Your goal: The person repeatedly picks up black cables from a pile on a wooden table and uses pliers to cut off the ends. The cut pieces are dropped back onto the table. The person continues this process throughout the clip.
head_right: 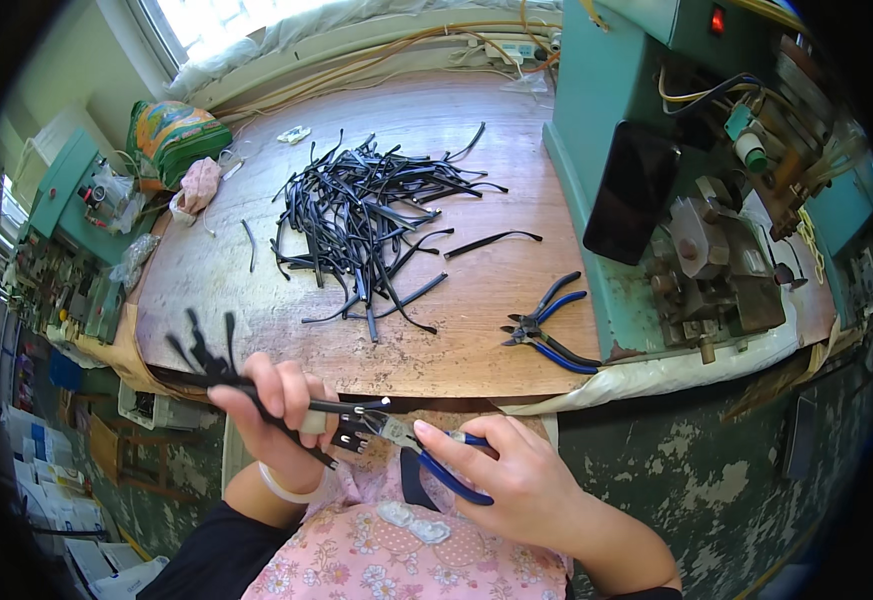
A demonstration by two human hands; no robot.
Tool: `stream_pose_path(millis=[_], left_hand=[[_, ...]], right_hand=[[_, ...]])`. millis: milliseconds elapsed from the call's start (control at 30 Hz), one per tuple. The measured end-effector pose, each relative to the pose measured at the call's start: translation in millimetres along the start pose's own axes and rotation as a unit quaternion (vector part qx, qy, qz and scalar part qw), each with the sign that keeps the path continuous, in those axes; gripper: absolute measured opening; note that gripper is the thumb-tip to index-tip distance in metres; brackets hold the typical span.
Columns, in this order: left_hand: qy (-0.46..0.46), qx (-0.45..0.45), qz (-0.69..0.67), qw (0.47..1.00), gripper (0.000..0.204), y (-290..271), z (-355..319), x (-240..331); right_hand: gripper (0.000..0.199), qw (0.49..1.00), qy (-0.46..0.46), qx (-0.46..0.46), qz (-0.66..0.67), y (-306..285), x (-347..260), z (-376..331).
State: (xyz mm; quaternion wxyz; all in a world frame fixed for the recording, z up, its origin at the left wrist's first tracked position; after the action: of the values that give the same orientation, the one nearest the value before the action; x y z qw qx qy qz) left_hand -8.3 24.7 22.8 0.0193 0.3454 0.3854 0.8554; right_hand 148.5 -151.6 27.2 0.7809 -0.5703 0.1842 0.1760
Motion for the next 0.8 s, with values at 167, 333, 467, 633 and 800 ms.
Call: stream_pose_path(millis=[167,333,467,633,800], left_hand=[[-0.062,0.067,-0.092,0.992,0.051,-6.7,3.9,-1.3],[-0.058,0.06,-0.084,0.993,0.051,-3.9,2.8,-3.5],[-0.075,0.022,-0.086,0.993,0.05,-7.0,3.3,-4.3],[-0.215,0.112,-0.078,0.967,0.034,-14.0,21.4,-3.5],[-0.311,0.017,0.359,0.88,0.015,-61.5,68.2,-10.6]], right_hand=[[0.067,0.999,0.008,0.044,-0.029,-10.1,-4.7,1.8],[0.069,0.997,-0.008,0.043,-0.063,-9.6,-9.6,6.1],[0.064,0.997,-0.008,0.048,-0.058,-0.4,-7.7,2.8],[0.063,0.999,-0.012,0.02,-0.049,2.1,-7.4,-5.3],[0.065,0.999,-0.006,0.006,-0.046,-0.2,-5.3,-7.3]])
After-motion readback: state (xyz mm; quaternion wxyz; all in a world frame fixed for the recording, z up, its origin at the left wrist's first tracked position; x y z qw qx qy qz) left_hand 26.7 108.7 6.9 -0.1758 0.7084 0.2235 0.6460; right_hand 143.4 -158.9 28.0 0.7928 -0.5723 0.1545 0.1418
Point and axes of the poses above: each hand's wrist, its own z-axis towards the middle knuckle, its own y-axis out of the palm, x = y × z, the point moved 1 cm from there along z, towards the middle knuckle, and after that the axes turned 15 degrees about -z, right-handed, at the moved point
